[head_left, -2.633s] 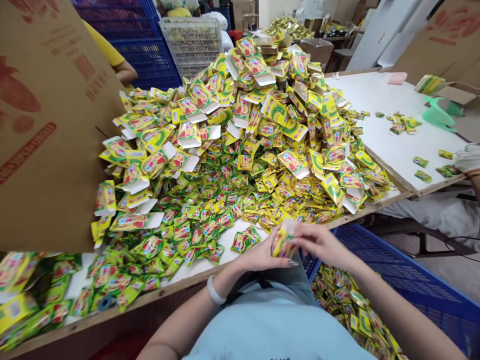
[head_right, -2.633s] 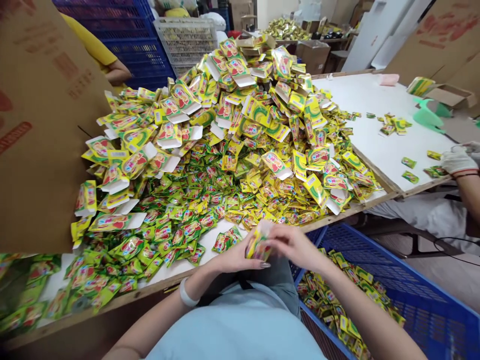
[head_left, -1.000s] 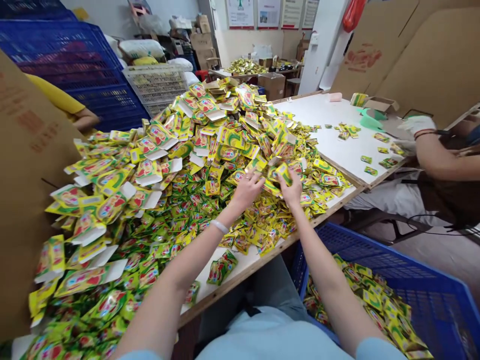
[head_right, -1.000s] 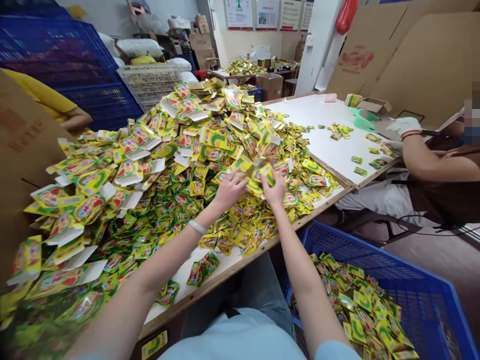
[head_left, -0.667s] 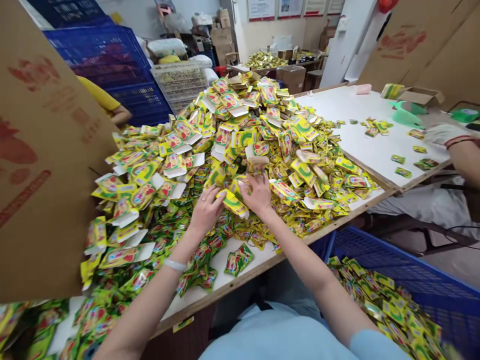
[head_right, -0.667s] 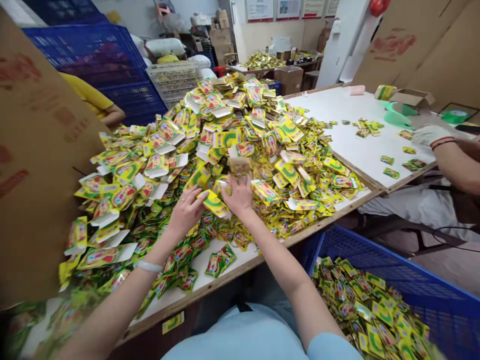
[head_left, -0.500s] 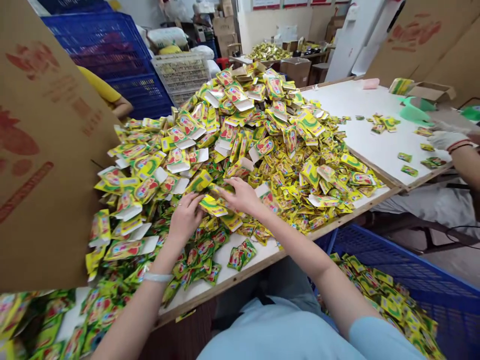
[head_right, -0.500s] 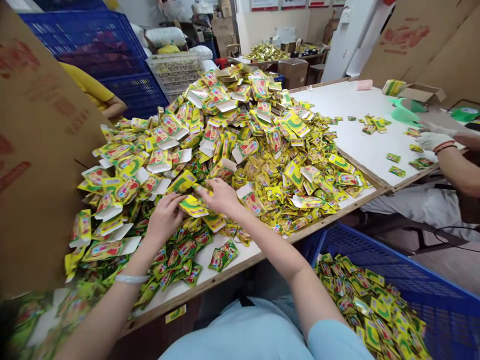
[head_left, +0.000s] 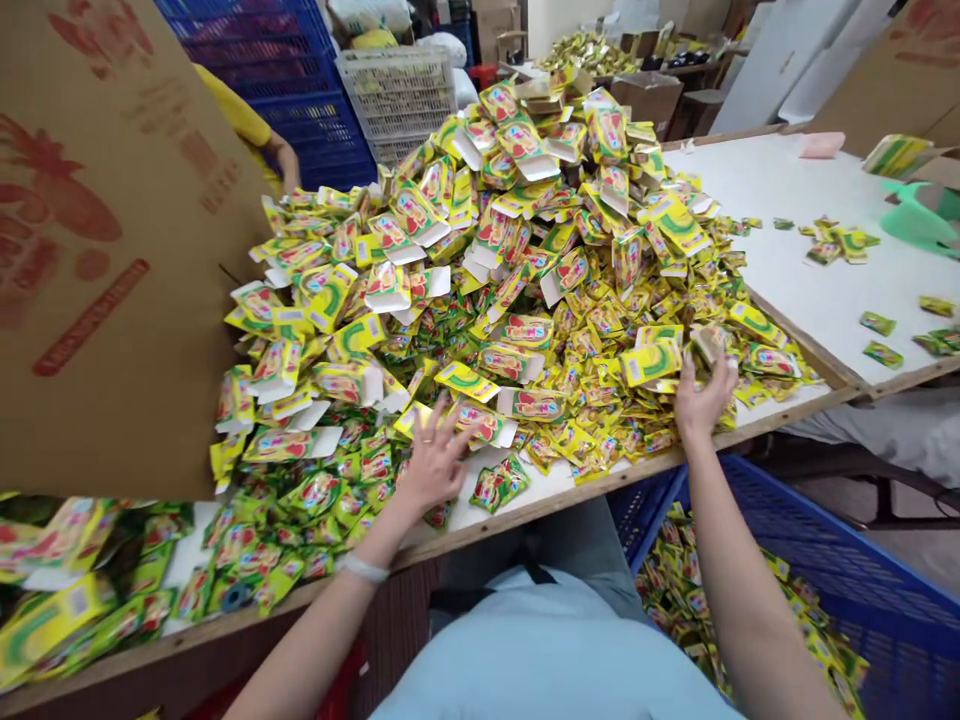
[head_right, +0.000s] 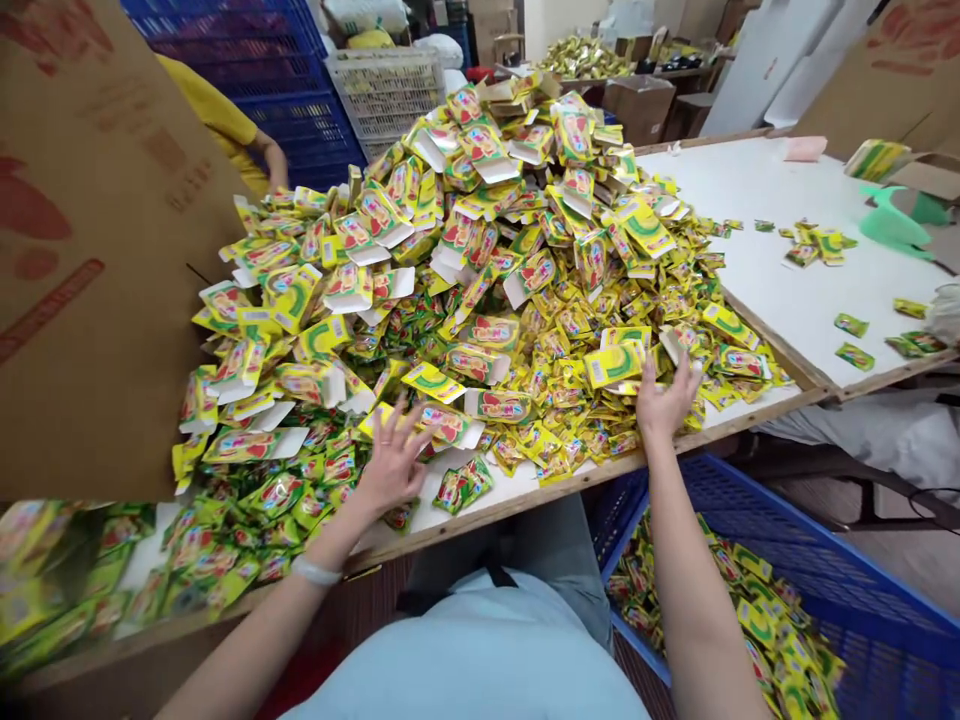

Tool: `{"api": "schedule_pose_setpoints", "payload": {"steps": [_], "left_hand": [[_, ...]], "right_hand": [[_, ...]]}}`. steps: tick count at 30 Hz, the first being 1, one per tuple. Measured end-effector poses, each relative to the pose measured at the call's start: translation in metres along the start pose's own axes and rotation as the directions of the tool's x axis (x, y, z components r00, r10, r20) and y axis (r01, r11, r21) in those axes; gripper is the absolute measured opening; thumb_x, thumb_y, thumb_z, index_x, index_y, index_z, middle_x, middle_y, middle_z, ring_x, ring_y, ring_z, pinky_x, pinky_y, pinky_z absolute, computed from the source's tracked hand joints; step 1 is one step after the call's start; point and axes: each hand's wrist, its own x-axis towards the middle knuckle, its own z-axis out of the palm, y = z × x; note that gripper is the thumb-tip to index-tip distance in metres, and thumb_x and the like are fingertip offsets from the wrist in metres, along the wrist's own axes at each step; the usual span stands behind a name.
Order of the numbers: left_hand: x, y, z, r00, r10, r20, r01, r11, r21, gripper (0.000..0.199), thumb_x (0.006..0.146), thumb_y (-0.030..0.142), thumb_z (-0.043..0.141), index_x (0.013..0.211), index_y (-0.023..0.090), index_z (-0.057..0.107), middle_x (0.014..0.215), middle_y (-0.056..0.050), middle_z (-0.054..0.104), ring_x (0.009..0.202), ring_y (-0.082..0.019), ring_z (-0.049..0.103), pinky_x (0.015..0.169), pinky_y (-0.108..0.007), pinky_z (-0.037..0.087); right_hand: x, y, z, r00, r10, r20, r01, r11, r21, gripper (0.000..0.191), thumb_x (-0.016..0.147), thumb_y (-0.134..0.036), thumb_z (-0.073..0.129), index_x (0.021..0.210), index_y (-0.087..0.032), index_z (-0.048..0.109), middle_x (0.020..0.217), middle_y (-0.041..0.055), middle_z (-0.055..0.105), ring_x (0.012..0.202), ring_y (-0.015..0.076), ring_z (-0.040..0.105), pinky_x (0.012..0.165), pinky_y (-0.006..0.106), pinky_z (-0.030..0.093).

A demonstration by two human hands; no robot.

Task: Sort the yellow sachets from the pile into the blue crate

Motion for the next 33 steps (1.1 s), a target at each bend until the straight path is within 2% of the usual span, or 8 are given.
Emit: {"api": "schedule_pose_setpoints", "payload": {"steps": [3,7,12,17,20,24,30,33], "left_hand": [[0.032,0.021,0.011,0.985,0.138,0.1,-0.134,0.99,-0.051,0.067,0.082,0.028,0.058,0.148,0.029,0.043,0.159,-0.011,0.034,0.151,-0.039,0.018,0.118,-0.067,0.008],[0.065,0.022,0.017,0.979,-0.027,0.202,0.022,0.999,0.023,0.07,0.084,0.046,0.061,0.148,0.026,0.043,0.153,-0.016,0.043,0.146,-0.043,0.026,0.114,-0.068,0.018],[0.045,0.0,-0.004,0.944,-0.143,0.298,0.097,0.982,0.161,0.059,0.079,0.038,0.067,0.136,0.025,0.056,0.139,-0.017,0.055,0.137,-0.038,0.041,0.113,-0.064,0.024],[0.01,-0.011,-0.037,0.939,-0.125,0.32,0.079,0.985,0.153,0.041,0.081,0.041,0.065,0.118,0.024,0.064,0.134,-0.015,0.058,0.137,-0.036,0.041,0.115,-0.063,0.021],[0.02,-0.017,-0.044,0.952,-0.154,0.266,0.136,0.987,0.084,0.026,0.09,0.035,0.055,0.109,0.021,0.066,0.116,-0.012,0.067,0.124,-0.033,0.052,0.109,-0.057,0.033],[0.068,-0.033,-0.024,0.961,-0.201,0.191,0.209,0.978,-0.022,0.03,0.095,0.016,0.041,0.115,0.019,0.064,0.114,-0.011,0.068,0.111,-0.026,0.057,0.098,-0.042,0.043],[0.121,-0.05,0.019,0.919,-0.22,0.328,0.255,0.964,-0.068,0.017,0.084,0.029,0.067,0.095,0.016,0.069,0.098,-0.012,0.07,0.102,-0.03,0.059,0.093,-0.045,0.044],[0.122,-0.051,0.013,0.927,-0.223,0.301,0.258,0.963,-0.08,0.017,0.085,0.034,0.068,0.085,0.018,0.067,0.099,-0.011,0.069,0.104,-0.03,0.059,0.094,-0.046,0.044]], "right_hand": [[0.021,-0.041,0.034,0.99,-0.127,0.056,0.123,0.99,0.072,0.069,0.09,-0.066,0.045,0.129,-0.011,0.063,0.139,0.0243,0.05,0.134,0.0357,0.045,0.111,0.055,0.034],[0.038,-0.098,0.061,0.925,-0.319,0.204,0.301,0.946,0.116,0.059,0.089,-0.063,0.05,0.112,-0.013,0.072,0.123,0.0205,0.062,0.121,0.0341,0.055,0.107,0.055,0.038],[0.025,-0.123,0.068,0.69,-0.604,0.399,0.565,0.794,0.224,0.05,0.087,-0.057,0.056,0.111,-0.017,0.072,0.119,0.0161,0.065,0.115,0.0316,0.057,0.107,0.051,0.039],[0.0,-0.125,0.053,0.687,-0.662,0.302,0.641,0.747,0.179,0.044,0.089,-0.048,0.055,0.116,-0.016,0.068,0.125,0.0157,0.062,0.135,0.0367,0.041,0.112,0.057,0.03],[-0.028,-0.132,0.036,0.682,-0.68,0.268,0.66,0.731,0.172,0.033,0.094,-0.037,0.05,0.116,-0.017,0.066,0.119,0.0147,0.065,0.127,0.0334,0.048,0.108,0.053,0.036],[-0.078,-0.134,0.006,0.597,-0.688,0.413,0.665,0.712,0.225,0.032,0.098,-0.024,0.04,0.116,-0.016,0.065,0.095,0.0132,0.069,0.092,0.028,0.06,0.089,0.044,0.047],[-0.145,-0.121,-0.03,0.465,-0.632,0.62,0.738,0.663,0.123,0.041,0.091,-0.048,0.055,0.111,-0.014,0.065,0.108,0.0189,0.066,0.102,0.036,0.054,0.084,0.049,0.045],[-0.165,-0.127,-0.028,0.514,-0.545,0.663,0.718,0.695,0.015,0.043,0.086,-0.05,0.063,0.107,-0.013,0.065,0.12,0.0256,0.06,0.107,0.0406,0.051,0.084,0.052,0.044]]}}
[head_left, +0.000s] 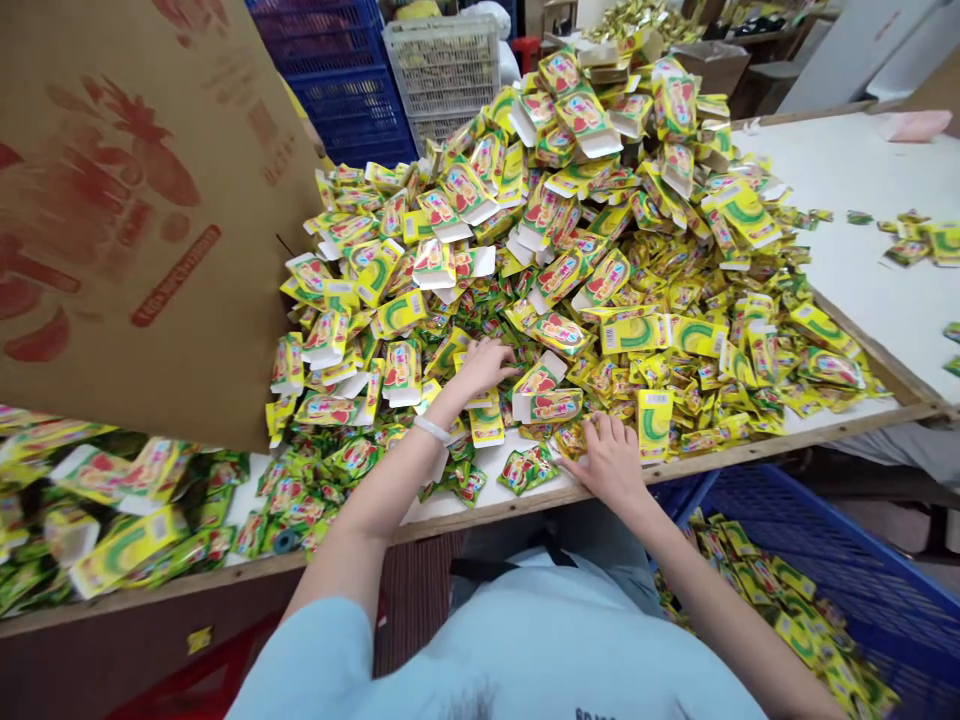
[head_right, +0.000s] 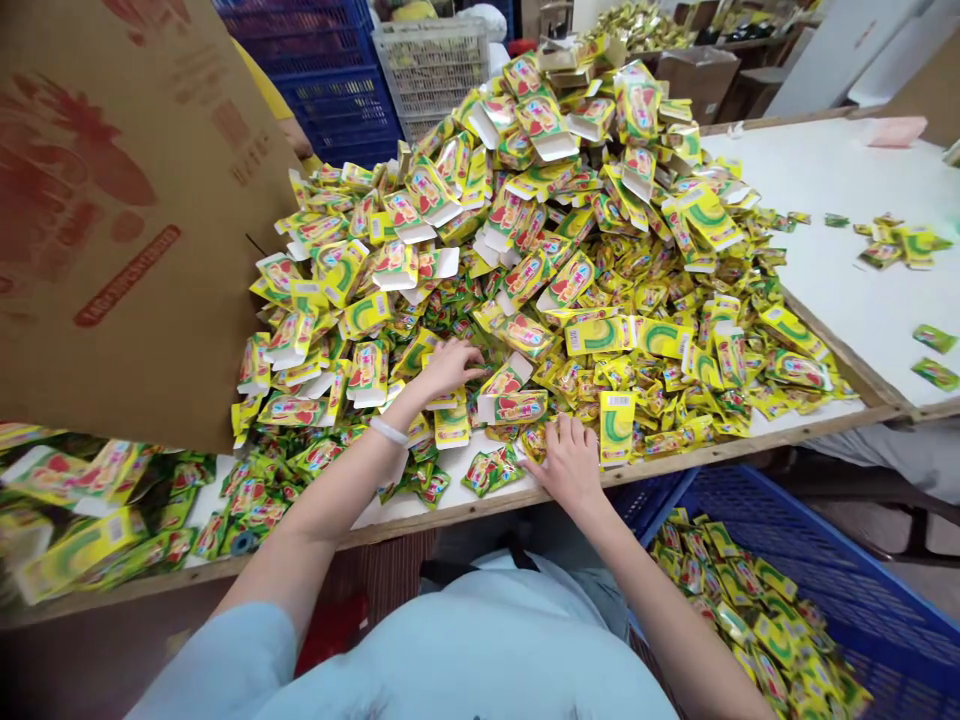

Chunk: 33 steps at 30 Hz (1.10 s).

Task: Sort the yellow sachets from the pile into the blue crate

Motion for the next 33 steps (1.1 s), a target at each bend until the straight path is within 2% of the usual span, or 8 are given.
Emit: {"api": "schedule_pose_setpoints", "payload": {"steps": [5,8,14,18,24,27,30,33], "left_hand": [[-0.046,0.005,-0.022,0.932,-0.247,-0.267,0.08,0.856,-0.511,0.023,0.094,0.031,0.054,0.113,0.018,0.057,0.102,-0.009,0.072,0.09,-0.021,0.068,0.083,-0.037,0.053],[-0.086,0.025,-0.012,0.933,-0.338,-0.12,0.07,0.5,-0.863,0.043,0.089,0.042,0.061,0.123,0.017,0.054,0.087,-0.005,0.075,0.078,-0.02,0.071,0.073,-0.034,0.058],[-0.127,0.082,0.031,0.932,-0.334,0.14,0.161,0.034,-0.986,0.047,0.074,0.054,0.075,0.103,0.018,0.064,0.101,-0.008,0.076,0.091,-0.025,0.073,0.078,-0.038,0.062],[-0.135,0.104,0.039,0.929,-0.274,0.248,0.212,-0.156,-0.965,0.053,0.074,0.061,0.072,0.107,0.021,0.063,0.101,-0.008,0.076,0.093,-0.026,0.073,0.078,-0.04,0.062],[-0.149,0.114,0.046,0.914,-0.28,0.295,0.283,-0.083,-0.955,0.049,0.072,0.057,0.076,0.099,0.017,0.07,0.098,-0.008,0.075,0.088,-0.025,0.071,0.079,-0.036,0.058],[-0.153,0.119,0.054,0.903,-0.358,0.239,0.247,-0.024,-0.969,0.041,0.071,0.051,0.08,0.092,0.017,0.071,0.095,-0.007,0.075,0.088,-0.023,0.069,0.082,-0.033,0.055],[-0.156,0.127,0.06,0.895,-0.413,0.169,0.174,-0.026,-0.984,0.039,0.075,0.051,0.077,0.091,0.016,0.071,0.091,-0.006,0.074,0.089,-0.022,0.067,0.085,-0.033,0.052],[-0.16,0.136,0.063,0.907,-0.403,0.125,0.142,0.015,-0.99,0.042,0.08,0.055,0.072,0.092,0.015,0.073,0.091,-0.007,0.071,0.089,-0.022,0.064,0.085,-0.033,0.051]], "right_hand": [[0.006,-0.001,0.006,0.998,0.047,0.035,-0.053,0.983,0.177,0.013,0.085,-0.031,0.065,0.089,-0.018,0.063,0.109,0.0198,0.063,0.103,0.0366,0.055,0.082,0.048,0.046],[0.004,0.011,0.0,0.992,0.12,0.025,-0.115,0.847,0.519,0.015,0.089,-0.037,0.061,0.086,-0.021,0.062,0.088,0.0101,0.067,0.084,0.0286,0.061,0.073,0.041,0.05],[0.013,-0.002,-0.032,0.96,0.101,0.262,-0.272,0.104,0.957,0.035,0.078,-0.053,0.074,0.094,-0.023,0.065,0.083,0.0015,0.07,0.064,0.0174,0.063,0.048,0.028,0.05],[0.025,-0.017,-0.044,0.969,0.019,0.246,-0.245,0.195,0.95,0.031,0.08,-0.045,0.073,0.098,-0.024,0.059,0.075,-0.0017,0.068,0.061,0.0162,0.062,0.051,0.027,0.049],[0.009,-0.016,-0.039,0.963,-0.129,0.236,-0.139,0.512,0.848,0.032,0.087,-0.03,0.065,0.113,-0.023,0.046,0.067,-0.0049,0.062,0.059,0.0167,0.058,0.06,0.028,0.046],[-0.007,-0.016,-0.025,0.981,0.01,0.193,-0.164,0.574,0.802,0.044,0.084,-0.037,0.069,0.118,-0.02,0.048,0.071,-0.0015,0.062,0.059,0.0182,0.059,0.059,0.03,0.048],[-0.02,-0.017,-0.011,0.975,0.175,0.139,-0.208,0.482,0.851,0.067,0.075,-0.044,0.077,0.131,-0.018,0.049,0.103,0.011,0.068,0.083,0.0229,0.067,0.069,0.034,0.056],[-0.032,-0.022,-0.003,0.972,0.084,0.22,-0.234,0.248,0.94,0.061,0.081,-0.043,0.073,0.137,-0.024,0.055,0.129,0.0118,0.064,0.116,0.0252,0.063,0.093,0.038,0.055]]}}
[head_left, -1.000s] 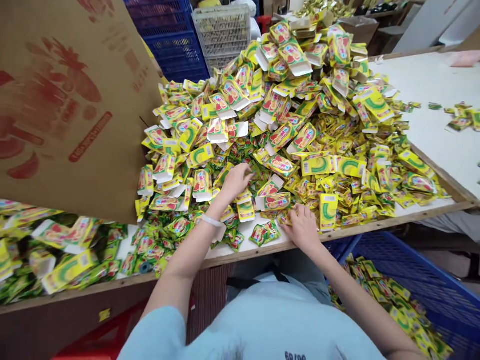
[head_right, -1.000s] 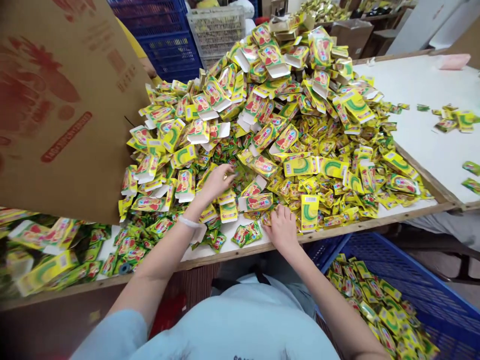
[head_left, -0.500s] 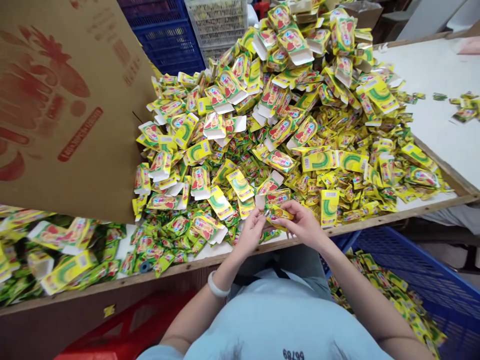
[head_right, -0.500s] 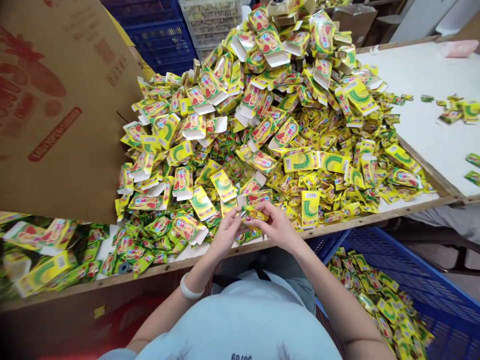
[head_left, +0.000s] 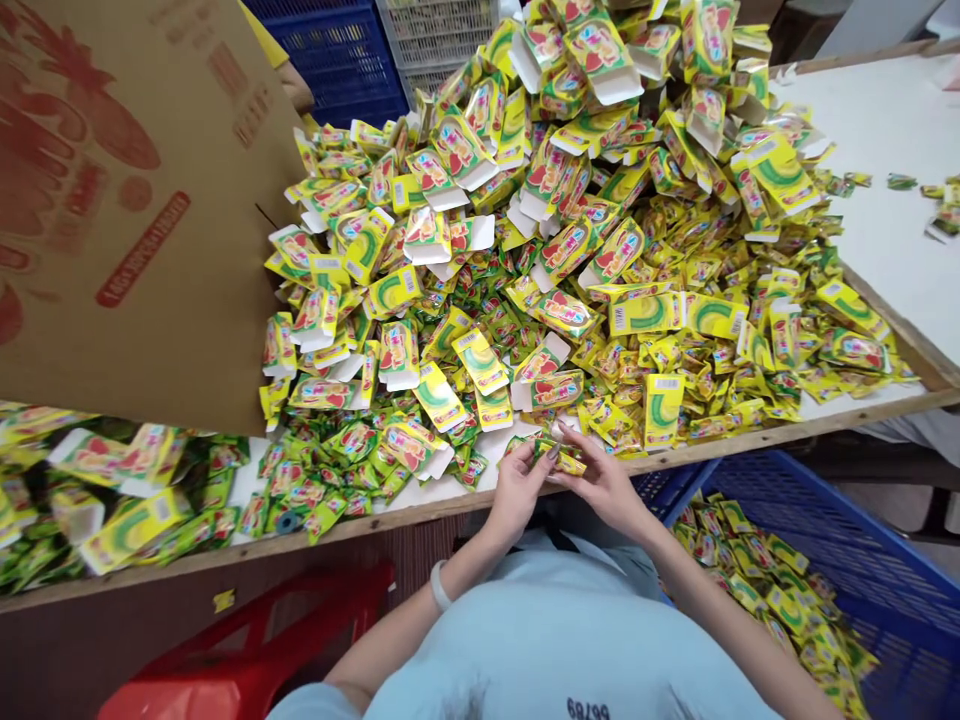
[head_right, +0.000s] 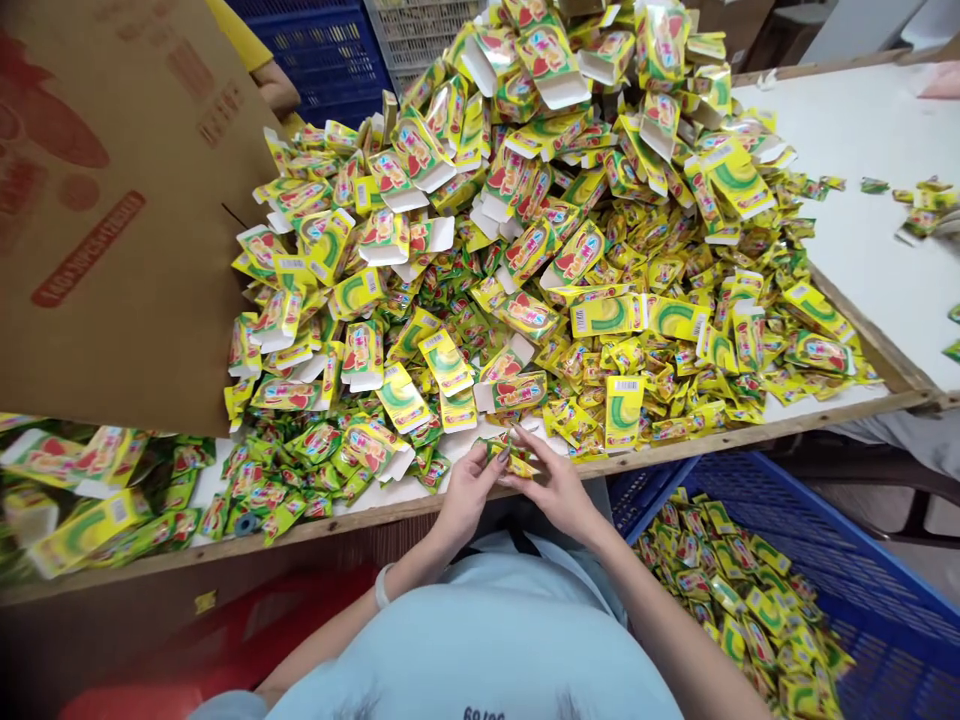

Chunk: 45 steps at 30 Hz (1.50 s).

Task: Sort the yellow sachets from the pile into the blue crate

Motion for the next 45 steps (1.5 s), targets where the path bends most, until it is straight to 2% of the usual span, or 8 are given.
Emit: {"api": "schedule_pose_setpoints", "payload": {"steps": [7,13,17,23,28,32,40,45], "left_hand": [[0.041,0.014,-0.014,0.856,0.508,0.093,-0.404,0.546,0.734,0.048,0.085,0.054,0.066,0.115,0.016,0.067,0.127,-0.017,0.058,0.125,-0.033,0.049,0.109,-0.05,0.036],[0.085,0.038,-0.034,0.863,0.4,0.308,-0.418,0.225,0.88,0.025,0.087,0.028,0.07,0.111,0.022,0.069,0.108,-0.01,0.071,0.118,-0.032,0.056,0.107,-0.055,0.032],[0.072,0.057,-0.044,0.787,0.393,0.475,-0.616,0.465,0.636,0.019,0.091,0.033,0.066,0.107,0.025,0.071,0.101,-0.005,0.074,0.099,-0.022,0.067,0.1,-0.044,0.043],[0.044,0.044,-0.028,0.893,0.413,0.177,-0.406,0.911,-0.075,0.089,0.067,0.064,0.078,0.142,0.027,0.049,0.146,-0.014,0.053,0.139,-0.032,0.045,0.113,-0.044,0.039],[0.034,0.024,-0.011,0.974,0.201,0.105,-0.177,0.962,-0.207,0.035,0.089,0.05,0.062,0.112,0.025,0.066,0.114,-0.006,0.071,0.12,-0.026,0.062,0.109,-0.044,0.043],[0.032,0.031,-0.016,0.983,-0.007,0.182,0.019,0.998,-0.065,0.04,0.071,0.045,0.081,0.097,0.018,0.067,0.077,-0.001,0.068,0.076,-0.018,0.066,0.08,-0.034,0.054],[0.011,0.059,-0.006,0.84,-0.141,0.524,0.053,0.982,0.18,0.038,0.07,0.045,0.08,0.073,0.015,0.057,0.063,0.001,0.058,0.06,-0.011,0.052,0.061,-0.025,0.044],[0.006,0.058,-0.007,0.823,-0.202,0.531,0.075,0.965,0.25,0.036,0.069,0.038,0.081,0.087,0.017,0.058,0.067,0.003,0.061,0.06,-0.013,0.055,0.062,-0.026,0.046]], "right_hand": [[-0.005,0.005,-0.019,0.994,0.028,-0.11,-0.019,0.996,0.09,0.025,0.084,-0.04,0.071,0.102,-0.024,0.077,0.093,0.0059,0.075,0.087,0.0245,0.07,0.084,0.042,0.059],[0.022,-0.01,-0.071,0.97,-0.228,-0.086,0.183,0.914,-0.361,0.024,0.085,-0.031,0.067,0.107,-0.022,0.075,0.143,0.0138,0.053,0.136,0.031,0.046,0.115,0.054,0.033],[0.036,-0.019,-0.072,0.98,-0.146,0.135,0.171,0.964,-0.202,0.029,0.084,-0.039,0.072,0.108,-0.023,0.075,0.146,0.0127,0.052,0.14,0.0309,0.043,0.116,0.051,0.034],[0.025,-0.017,-0.018,0.983,0.041,0.181,-0.1,0.938,0.332,0.044,0.075,-0.049,0.079,0.111,-0.026,0.074,0.111,0.007,0.072,0.098,0.0229,0.07,0.091,0.042,0.058],[0.016,-0.031,-0.016,0.999,-0.02,0.034,0.01,0.964,0.266,0.027,0.075,-0.043,0.081,0.094,-0.024,0.076,0.117,0.0061,0.068,0.111,0.0225,0.062,0.103,0.04,0.051],[0.018,-0.056,-0.046,0.996,0.033,-0.082,-0.009,0.96,0.281,0.031,0.075,-0.039,0.081,0.1,-0.023,0.071,0.088,0.0029,0.07,0.069,0.0145,0.064,0.064,0.028,0.058],[0.049,-0.111,-0.057,0.899,-0.293,0.325,0.358,0.92,-0.16,0.013,0.089,-0.028,0.068,0.097,-0.018,0.071,0.084,0.0033,0.061,0.078,0.0152,0.059,0.067,0.025,0.048],[0.05,-0.129,-0.056,0.757,-0.107,0.645,0.489,0.747,-0.45,0.017,0.089,-0.012,0.06,0.098,-0.018,0.073,0.085,0.0049,0.065,0.078,0.0175,0.062,0.07,0.027,0.046]]}}
